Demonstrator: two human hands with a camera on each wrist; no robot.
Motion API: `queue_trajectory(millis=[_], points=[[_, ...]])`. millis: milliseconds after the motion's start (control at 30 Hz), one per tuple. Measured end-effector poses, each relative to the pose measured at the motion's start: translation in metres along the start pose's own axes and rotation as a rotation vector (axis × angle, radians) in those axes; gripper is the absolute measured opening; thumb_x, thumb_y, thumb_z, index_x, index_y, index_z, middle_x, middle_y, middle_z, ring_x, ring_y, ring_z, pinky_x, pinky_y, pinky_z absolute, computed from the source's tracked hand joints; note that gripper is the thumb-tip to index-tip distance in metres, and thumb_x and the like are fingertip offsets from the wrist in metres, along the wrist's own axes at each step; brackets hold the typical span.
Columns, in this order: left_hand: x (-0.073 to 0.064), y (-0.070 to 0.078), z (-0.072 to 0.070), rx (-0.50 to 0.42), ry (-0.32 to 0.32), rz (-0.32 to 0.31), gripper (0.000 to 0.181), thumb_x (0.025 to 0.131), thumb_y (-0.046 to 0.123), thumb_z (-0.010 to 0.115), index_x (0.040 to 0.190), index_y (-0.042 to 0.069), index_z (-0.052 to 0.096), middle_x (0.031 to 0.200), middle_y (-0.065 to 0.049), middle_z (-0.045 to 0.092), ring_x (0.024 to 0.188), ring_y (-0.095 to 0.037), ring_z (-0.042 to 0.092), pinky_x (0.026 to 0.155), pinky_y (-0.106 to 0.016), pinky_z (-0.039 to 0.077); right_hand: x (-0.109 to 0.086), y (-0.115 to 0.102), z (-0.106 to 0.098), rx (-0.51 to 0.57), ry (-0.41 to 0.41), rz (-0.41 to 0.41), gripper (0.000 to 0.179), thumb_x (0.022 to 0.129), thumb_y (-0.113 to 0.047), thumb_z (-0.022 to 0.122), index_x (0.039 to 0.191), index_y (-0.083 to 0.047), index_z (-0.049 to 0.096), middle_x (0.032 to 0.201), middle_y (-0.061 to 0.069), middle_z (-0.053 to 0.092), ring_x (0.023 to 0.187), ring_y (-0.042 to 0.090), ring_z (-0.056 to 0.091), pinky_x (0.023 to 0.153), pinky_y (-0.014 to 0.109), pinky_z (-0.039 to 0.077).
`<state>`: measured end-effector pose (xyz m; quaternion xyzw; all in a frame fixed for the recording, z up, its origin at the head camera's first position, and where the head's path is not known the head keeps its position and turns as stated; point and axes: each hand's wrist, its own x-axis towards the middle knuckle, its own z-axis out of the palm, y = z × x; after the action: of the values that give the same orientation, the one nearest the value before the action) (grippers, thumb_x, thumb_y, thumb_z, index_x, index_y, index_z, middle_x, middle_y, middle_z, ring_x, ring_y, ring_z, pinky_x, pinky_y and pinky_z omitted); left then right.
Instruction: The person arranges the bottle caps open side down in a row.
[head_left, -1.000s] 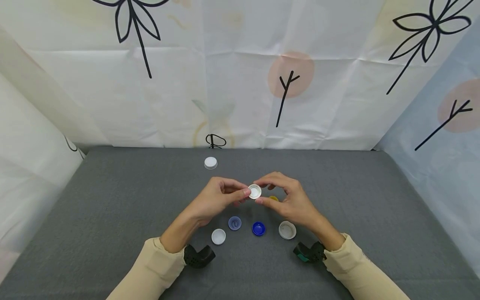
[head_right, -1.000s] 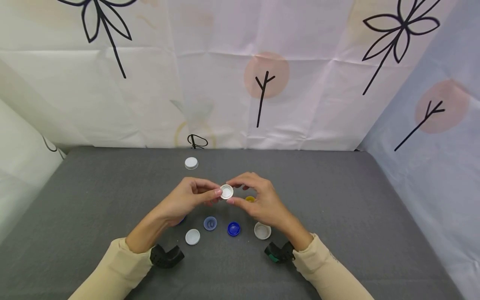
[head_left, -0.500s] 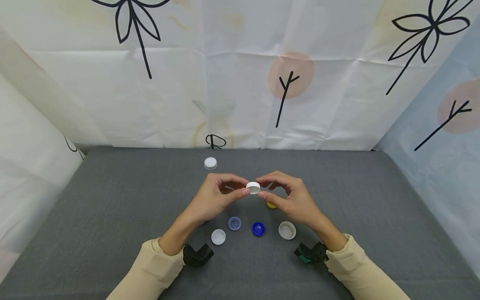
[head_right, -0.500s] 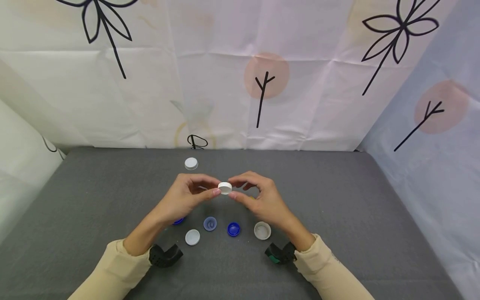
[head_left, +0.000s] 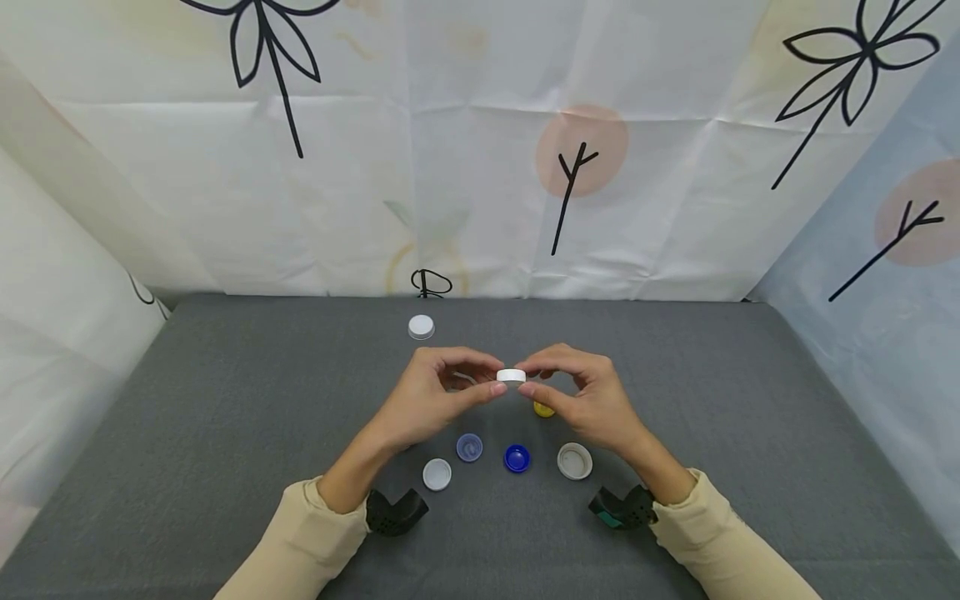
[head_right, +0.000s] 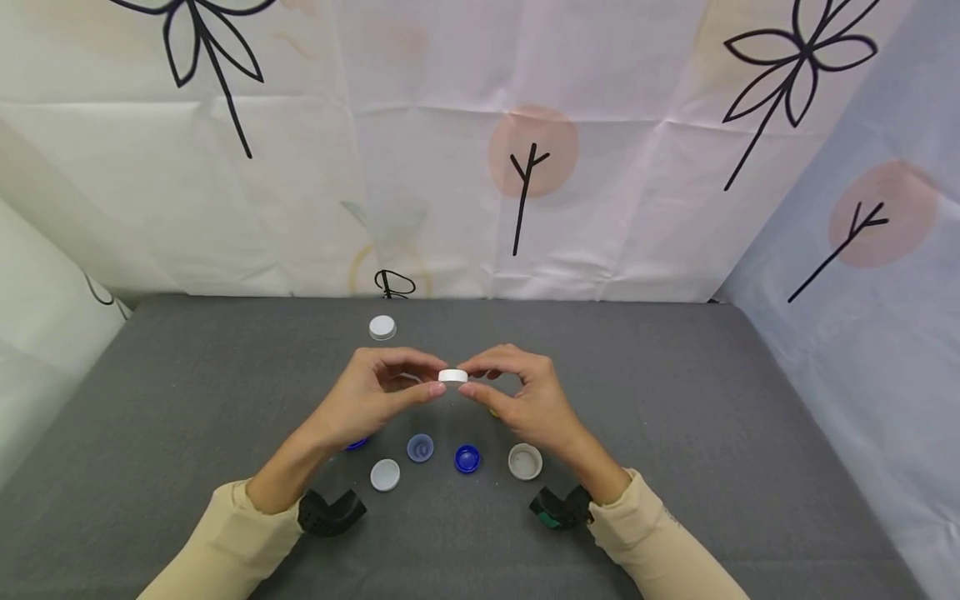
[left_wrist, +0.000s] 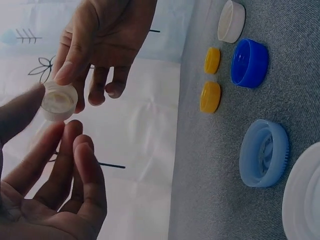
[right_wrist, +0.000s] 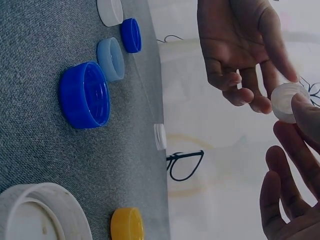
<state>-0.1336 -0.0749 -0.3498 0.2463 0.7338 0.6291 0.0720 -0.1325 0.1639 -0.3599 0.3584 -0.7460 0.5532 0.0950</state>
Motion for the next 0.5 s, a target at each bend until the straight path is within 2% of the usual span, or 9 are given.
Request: queue_trajectory(millis=[100, 300, 400, 500], points=[[-0.0014, 0.0015, -0.0009, -0.054, -0.036, -0.072, 0.025, 0.092, 0.015, 0.077, 0.113, 0.004, 0.075, 0.101, -0.007, 0.073, 0.094, -0.024, 0.069, 0.084, -0.039, 0.057, 0.0001, -0.0011, -0.0004, -0.011, -0.004, -0.019, 0.026, 0.084, 0.011, 0.076, 0.106, -0.002, 0.076, 0.104, 0.009, 0.073, 0.096, 0.022, 0.065, 0.086, 0.032, 0.052], [-0.0004, 0.0021, -0.0013, -0.135, -0.078, -0.211, 0.025, 0.094, 0.020, 0.075, 0.111, 0.002, 0.076, 0.102, -0.012, 0.075, 0.100, -0.037, 0.068, 0.089, -0.054, 0.053, 0.0012, -0.0037, -0.0005, -0.039, -0.023, -0.053, 0.030, 0.081, 0.012, 0.078, 0.106, -0.004, 0.077, 0.104, 0.007, 0.073, 0.098, 0.024, 0.065, 0.086, 0.033, 0.054], [0.0001, 0.0022, -0.0017, -0.167, -0.092, -0.254, 0.025, 0.093, 0.019, 0.076, 0.111, 0.001, 0.075, 0.099, -0.010, 0.075, 0.097, -0.034, 0.068, 0.089, -0.055, 0.053, 0.0015, -0.0040, -0.0003, -0.049, -0.029, -0.065, 0.030, 0.080, 0.012, 0.079, 0.106, -0.004, 0.077, 0.104, 0.007, 0.074, 0.099, 0.021, 0.065, 0.084, 0.031, 0.054], [0.0000, 0.0017, -0.0031, -0.192, -0.117, -0.270, 0.026, 0.093, 0.016, 0.076, 0.113, -0.001, 0.074, 0.097, -0.008, 0.074, 0.094, -0.030, 0.068, 0.089, -0.053, 0.053, 0.0013, -0.0038, -0.0002, -0.050, -0.042, -0.069, 0.031, 0.080, 0.012, 0.079, 0.106, -0.004, 0.077, 0.104, 0.007, 0.074, 0.100, 0.021, 0.064, 0.084, 0.032, 0.053]])
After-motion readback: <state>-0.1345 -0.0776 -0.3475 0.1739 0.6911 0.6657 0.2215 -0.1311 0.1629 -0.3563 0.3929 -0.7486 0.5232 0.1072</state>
